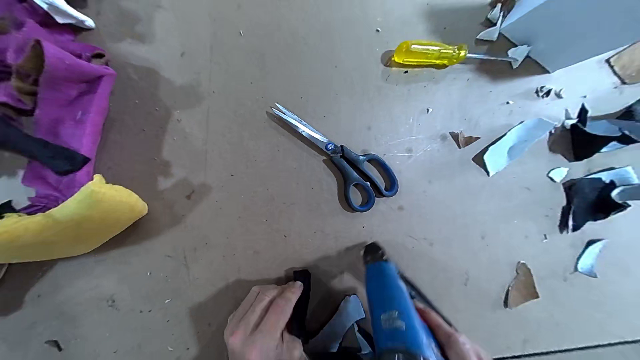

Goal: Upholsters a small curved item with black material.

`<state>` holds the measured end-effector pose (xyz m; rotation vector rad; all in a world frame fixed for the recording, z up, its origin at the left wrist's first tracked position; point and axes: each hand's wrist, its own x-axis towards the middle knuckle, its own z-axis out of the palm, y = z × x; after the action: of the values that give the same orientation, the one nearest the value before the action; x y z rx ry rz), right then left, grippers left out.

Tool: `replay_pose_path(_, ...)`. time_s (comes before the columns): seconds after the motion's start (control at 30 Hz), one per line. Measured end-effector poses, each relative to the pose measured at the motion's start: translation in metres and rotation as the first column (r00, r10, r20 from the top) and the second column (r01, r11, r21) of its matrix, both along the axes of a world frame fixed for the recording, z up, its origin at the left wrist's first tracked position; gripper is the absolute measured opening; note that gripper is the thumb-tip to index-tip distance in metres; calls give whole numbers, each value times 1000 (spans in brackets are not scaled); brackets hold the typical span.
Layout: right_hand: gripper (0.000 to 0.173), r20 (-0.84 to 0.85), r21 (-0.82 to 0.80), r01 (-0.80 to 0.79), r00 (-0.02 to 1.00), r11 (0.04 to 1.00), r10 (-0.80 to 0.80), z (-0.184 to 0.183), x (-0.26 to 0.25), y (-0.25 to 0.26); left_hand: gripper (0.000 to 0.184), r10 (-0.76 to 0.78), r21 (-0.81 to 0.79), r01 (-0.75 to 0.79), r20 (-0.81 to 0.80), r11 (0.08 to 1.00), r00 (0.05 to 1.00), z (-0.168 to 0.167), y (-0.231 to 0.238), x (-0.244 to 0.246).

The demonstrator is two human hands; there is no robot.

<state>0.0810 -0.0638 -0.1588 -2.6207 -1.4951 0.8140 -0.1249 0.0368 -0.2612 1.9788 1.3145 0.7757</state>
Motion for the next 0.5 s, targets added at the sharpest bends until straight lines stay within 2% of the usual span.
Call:
replay_pose_path(0.1, 69, 166, 66, -17, 986, 998, 5, -15, 22, 6, 13, 54, -243, -25, 113, 970, 992, 3, 7, 0)
replay_pose_path(0.17, 62, 141, 179, -56, 990, 982, 31, -9, 24, 17, 18, 90, -352, -19, 186, 936, 978, 6, 12, -1)
replay_pose_path(0.2, 48, 49, 260, -44, 998, 965, 32, -3, 16, 23, 18, 125, -400, -25, 227, 916, 966, 7, 12, -1)
replay_pose_path(0.27, 26, -297, 333, 98, 955, 938, 5, -5, -12, 32, 15, 195, -469, -20, 328, 883, 924, 11, 12, 0)
replay_pose_path(0.33, 18, -615, 228, 302, 781, 926, -104, -20, -44, 38, 11, 263, -512, -28, 393, 858, 881, 20, 7, 5)
replay_pose_path(0.4, 14, -733, 117, 435, 644, 893, -217, -35, -64, 43, 8, 333, -528, -68, 425, 846, 842, 30, 0, 10)
replay_pose_path(0.5, 12, -727, 146, 540, 627, 829, -280, -45, -80, 42, 4, 432, -552, -133, 457, 823, 778, 36, -12, 14)
